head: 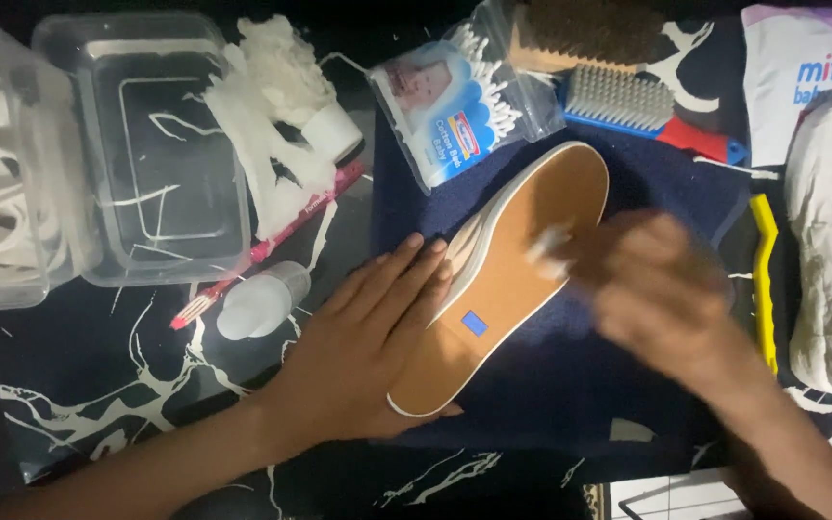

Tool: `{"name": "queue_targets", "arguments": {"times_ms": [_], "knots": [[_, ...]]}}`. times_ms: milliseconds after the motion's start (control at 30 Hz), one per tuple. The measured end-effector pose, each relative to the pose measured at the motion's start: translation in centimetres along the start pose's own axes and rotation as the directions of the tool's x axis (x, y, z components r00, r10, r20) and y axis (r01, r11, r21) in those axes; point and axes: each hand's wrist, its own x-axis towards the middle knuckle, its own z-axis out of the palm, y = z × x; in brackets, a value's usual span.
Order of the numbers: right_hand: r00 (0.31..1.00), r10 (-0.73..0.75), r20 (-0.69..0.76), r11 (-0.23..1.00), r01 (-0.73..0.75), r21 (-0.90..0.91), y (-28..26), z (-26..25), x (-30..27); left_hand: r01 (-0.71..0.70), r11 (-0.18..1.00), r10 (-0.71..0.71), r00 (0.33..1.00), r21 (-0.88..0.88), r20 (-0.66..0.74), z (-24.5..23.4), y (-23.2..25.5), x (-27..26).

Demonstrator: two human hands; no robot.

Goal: Wiping the inner sole of a shoe with a cotton pad and cleaning solution to remove stains.

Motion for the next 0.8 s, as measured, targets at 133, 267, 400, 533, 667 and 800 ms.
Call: {"name": "queue_targets", "arguments": {"times_ms": [133,267,400,533,667,800], "knots": [[0.971,0.186,0.149,0.972,-0.159,-0.173,-1.8,5.0,-1.1,-0.010,1.000,0.010,1.000,-0.010,-0.003,0.2,0.1,-0.2],[0.952,-0.305,0.001,0.950,0.304,0.077,-4.8,0.5,4.8,-0.021,0.999,0.021,1.000,-0.040,-0.004,0.5,-0.1,-0.2],[0.984,-0.131,0.120,0.991,0.130,0.009,-2.3,-0.1,1.5,-0.010,1.000,0.010,1.000,-0.017,-0.008,0.3,0.0,0.0],[0.991,0.030,0.134,0.992,-0.045,0.116,-2.4,-1.2,2.9,-0.013,1.000,0.014,1.000,-0.020,0.010,0.1,-0.1,-0.1],[0.997,0.038,0.068,0.993,-0.045,0.113,-2.1,-0.7,2.7,-0.022,0.999,0.022,1.000,-0.036,-0.015,0.3,-0.1,-0.2],[1.000,-0.008,0.009,0.983,0.007,0.181,-2.3,-0.6,3.0,-0.029,1.000,0.029,1.000,-0.002,-0.001,0.0,0.0,0.0]]}}
